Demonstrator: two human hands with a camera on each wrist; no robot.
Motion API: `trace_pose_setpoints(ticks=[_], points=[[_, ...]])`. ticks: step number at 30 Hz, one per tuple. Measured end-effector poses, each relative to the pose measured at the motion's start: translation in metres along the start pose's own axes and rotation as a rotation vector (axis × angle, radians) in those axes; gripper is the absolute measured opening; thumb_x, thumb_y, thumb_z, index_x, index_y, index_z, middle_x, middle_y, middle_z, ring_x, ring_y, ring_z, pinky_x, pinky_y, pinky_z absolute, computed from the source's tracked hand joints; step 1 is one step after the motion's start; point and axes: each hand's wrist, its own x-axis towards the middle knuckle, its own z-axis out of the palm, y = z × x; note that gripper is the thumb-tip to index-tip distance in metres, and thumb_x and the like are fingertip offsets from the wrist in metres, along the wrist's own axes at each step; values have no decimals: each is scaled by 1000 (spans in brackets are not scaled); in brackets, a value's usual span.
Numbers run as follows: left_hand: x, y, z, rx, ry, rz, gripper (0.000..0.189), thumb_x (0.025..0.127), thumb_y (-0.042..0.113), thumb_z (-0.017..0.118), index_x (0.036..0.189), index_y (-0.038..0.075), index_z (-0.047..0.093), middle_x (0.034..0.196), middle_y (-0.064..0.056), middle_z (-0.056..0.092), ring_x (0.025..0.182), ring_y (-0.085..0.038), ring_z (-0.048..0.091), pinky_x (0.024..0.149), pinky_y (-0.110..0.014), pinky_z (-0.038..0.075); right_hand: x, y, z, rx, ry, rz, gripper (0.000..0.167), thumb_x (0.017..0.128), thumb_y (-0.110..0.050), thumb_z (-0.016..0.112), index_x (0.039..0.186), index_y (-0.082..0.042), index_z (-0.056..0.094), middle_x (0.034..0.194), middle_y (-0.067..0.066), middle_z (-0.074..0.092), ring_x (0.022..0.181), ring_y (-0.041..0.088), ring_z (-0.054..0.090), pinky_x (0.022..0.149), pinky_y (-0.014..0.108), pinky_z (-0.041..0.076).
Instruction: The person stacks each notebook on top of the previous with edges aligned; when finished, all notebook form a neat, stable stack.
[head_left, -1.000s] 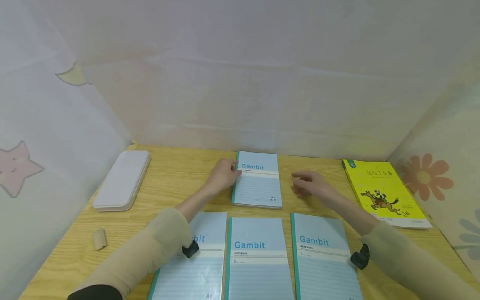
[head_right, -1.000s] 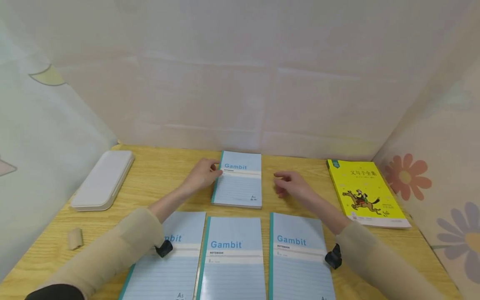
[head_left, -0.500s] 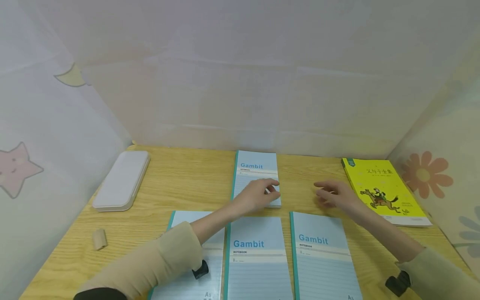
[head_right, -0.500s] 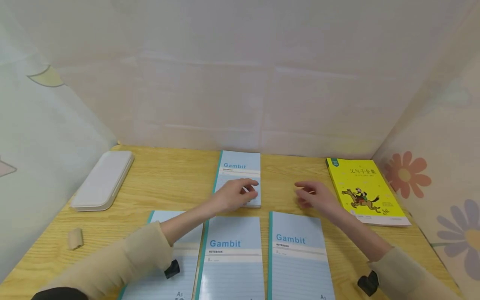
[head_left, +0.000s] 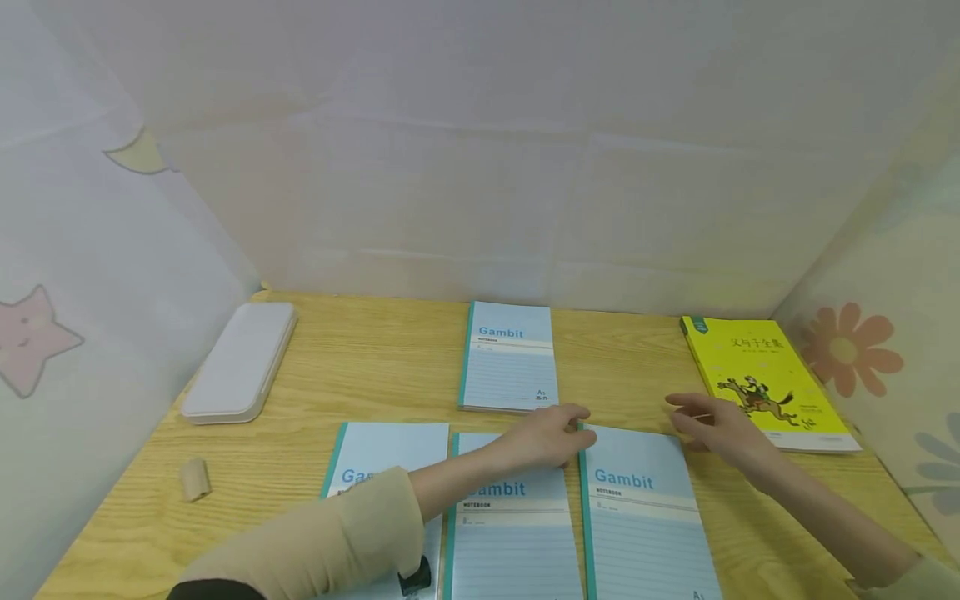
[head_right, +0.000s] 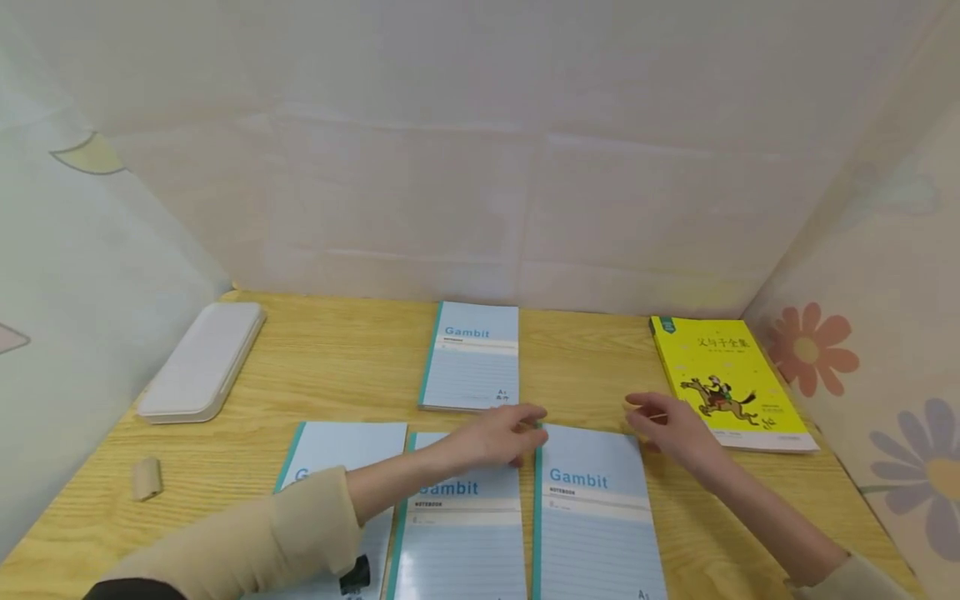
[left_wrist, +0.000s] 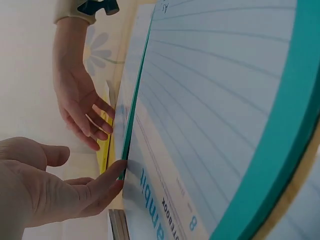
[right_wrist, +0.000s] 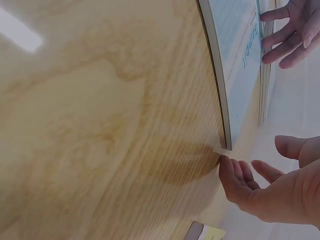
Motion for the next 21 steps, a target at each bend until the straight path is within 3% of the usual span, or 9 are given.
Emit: trace_pose_setpoints(ticks=[3, 6, 11, 14, 18, 21], points=[[-2, 0, 4, -50, 9, -6, 55, 105, 34, 57, 153, 10, 49, 77, -11, 66, 60, -17, 57, 69, -25, 45, -8, 1, 0, 27, -25, 38, 61, 106, -29, 58, 153, 6, 40, 135, 27, 56, 117, 33, 64, 84, 36, 64], [-2, 1, 7, -91, 28, -17, 55, 104, 34, 57, 153, 11, 48, 68, -10, 60, 55, -19, 56, 75, -26, 47, -14, 1, 0, 76, -42, 89, 64, 106, -26, 58, 155, 7, 34, 137, 30, 52, 120, 35, 62, 83, 38, 65], [-2, 3, 11, -158, 65, -26, 54, 104, 30, 56, 153, 8, 48, 85, -5, 59, 48, -17, 52, 100, -37, 51, -19, -4, 2, 170, -73, 134, 70, 107, -26, 57, 158, 8, 24, 142, 33, 43, 124, 38, 57, 86, 42, 64], [-2, 3, 14, -189, 80, -28, 54, 104, 27, 57, 153, 7, 48, 96, -5, 60, 46, -16, 51, 108, -42, 49, -20, -6, 2, 198, -89, 144, 72, 107, -25, 56, 159, 10, 20, 144, 36, 40, 125, 40, 56, 87, 44, 64], [-2, 4, 16, -217, 94, -40, 52, 103, 26, 58, 151, 7, 50, 124, -13, 65, 47, -17, 55, 91, -34, 56, -19, -6, 0, 205, -118, 176, 73, 107, -25, 55, 158, 13, 18, 146, 38, 38, 126, 41, 59, 88, 44, 64], [-1, 5, 18, -244, 100, -51, 52, 102, 25, 60, 150, 8, 51, 139, -16, 61, 50, -18, 58, 76, -27, 54, -16, -4, -2, 191, -135, 217, 75, 106, -26, 57, 157, 13, 19, 147, 39, 37, 126, 42, 62, 89, 43, 63]])
